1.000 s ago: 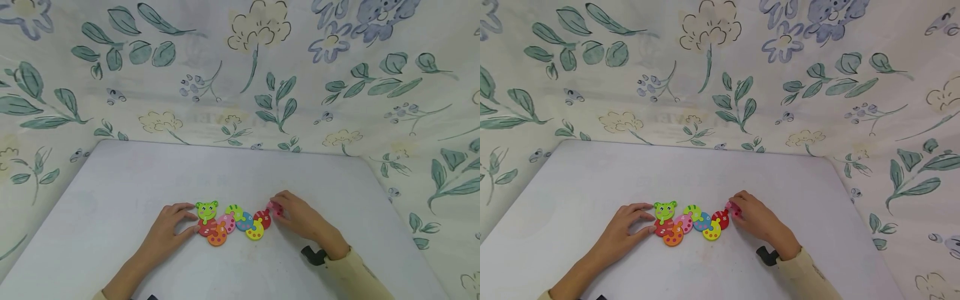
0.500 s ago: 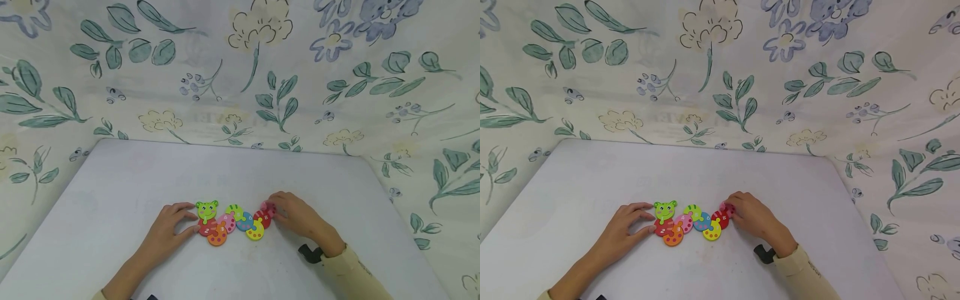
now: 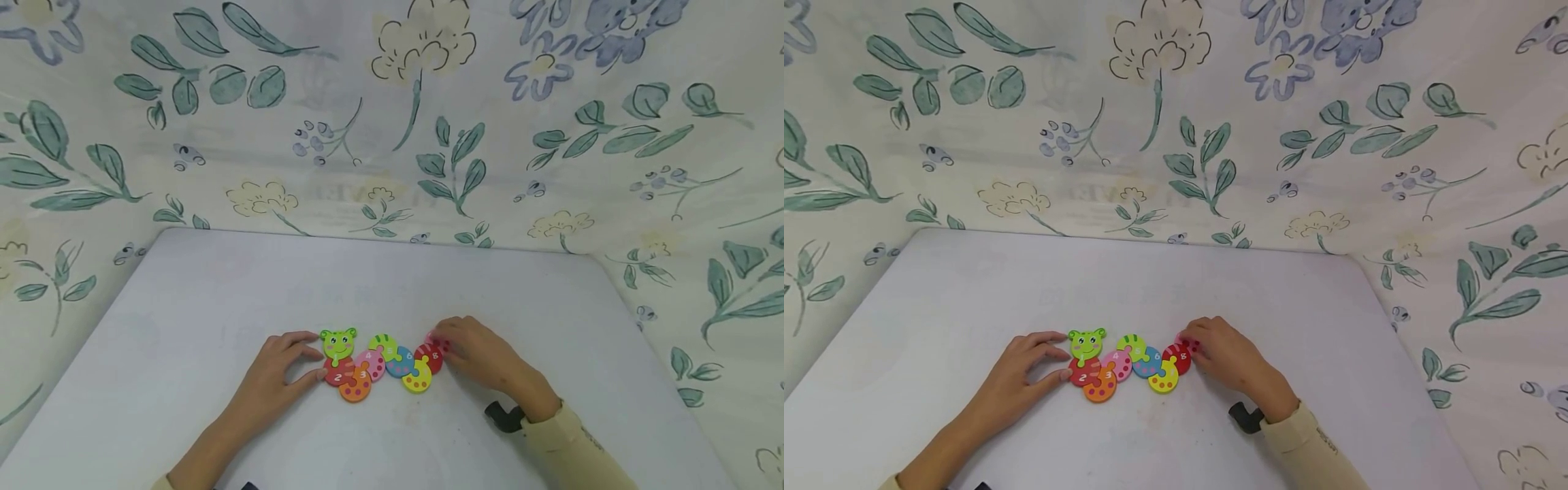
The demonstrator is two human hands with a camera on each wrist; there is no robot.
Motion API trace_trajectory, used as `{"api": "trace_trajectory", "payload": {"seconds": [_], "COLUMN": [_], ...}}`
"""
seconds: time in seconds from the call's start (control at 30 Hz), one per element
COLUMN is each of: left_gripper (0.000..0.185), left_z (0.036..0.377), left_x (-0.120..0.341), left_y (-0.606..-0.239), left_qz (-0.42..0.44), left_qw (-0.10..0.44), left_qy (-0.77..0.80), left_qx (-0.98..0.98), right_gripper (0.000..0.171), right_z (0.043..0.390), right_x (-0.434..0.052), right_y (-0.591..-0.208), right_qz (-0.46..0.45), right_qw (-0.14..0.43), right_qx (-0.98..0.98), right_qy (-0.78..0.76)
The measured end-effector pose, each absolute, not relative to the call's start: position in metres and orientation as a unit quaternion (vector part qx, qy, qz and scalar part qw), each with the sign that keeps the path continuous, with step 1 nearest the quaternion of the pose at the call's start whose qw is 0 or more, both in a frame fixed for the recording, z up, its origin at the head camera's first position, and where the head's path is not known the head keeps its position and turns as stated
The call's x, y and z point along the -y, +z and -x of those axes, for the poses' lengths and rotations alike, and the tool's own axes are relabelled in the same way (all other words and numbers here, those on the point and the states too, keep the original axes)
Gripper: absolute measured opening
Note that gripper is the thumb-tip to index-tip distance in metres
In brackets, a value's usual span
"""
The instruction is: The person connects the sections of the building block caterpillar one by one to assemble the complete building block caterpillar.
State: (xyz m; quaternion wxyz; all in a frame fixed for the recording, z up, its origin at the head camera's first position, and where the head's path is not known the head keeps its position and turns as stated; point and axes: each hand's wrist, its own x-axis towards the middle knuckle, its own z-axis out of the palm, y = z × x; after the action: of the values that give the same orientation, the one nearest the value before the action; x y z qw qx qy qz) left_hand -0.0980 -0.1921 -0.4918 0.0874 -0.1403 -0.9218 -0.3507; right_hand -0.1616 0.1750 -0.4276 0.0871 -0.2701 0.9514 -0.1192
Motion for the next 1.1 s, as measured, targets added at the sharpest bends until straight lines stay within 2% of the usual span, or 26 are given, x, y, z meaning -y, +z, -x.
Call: {"api": "trace_trajectory", "payload": {"seconds": [0.4, 0.9, 1.1], "left_gripper": [0.025, 0.025, 0.025], "left_z": [0.098, 0.098, 0.098], "left_x": [0.191, 0.189, 0.189], "left_y": [-0.488, -0.489, -0.489], "left_qz": [0.139, 0.136, 0.135], "left_qw": [0.085, 0.08, 0.077], "left_qy": [-0.352, -0.35, -0.351], "left_qx": [0.922, 0.923, 0.923], "right_gripper": [0.054, 0.043, 0.046], "right_z": [0.151, 0.133, 0.122], "right_x": [-0.205, -0.255, -0.271], "right_y": [-0.423, -0.407, -0.404], "right_qz": [0.23, 0.183, 0.167], "right_qw": [0.107, 0.121, 0.126], "right_qx": [-0.959, -0.965, -0.966], "right_qy": [-0.126, -0.144, -0.151]}}
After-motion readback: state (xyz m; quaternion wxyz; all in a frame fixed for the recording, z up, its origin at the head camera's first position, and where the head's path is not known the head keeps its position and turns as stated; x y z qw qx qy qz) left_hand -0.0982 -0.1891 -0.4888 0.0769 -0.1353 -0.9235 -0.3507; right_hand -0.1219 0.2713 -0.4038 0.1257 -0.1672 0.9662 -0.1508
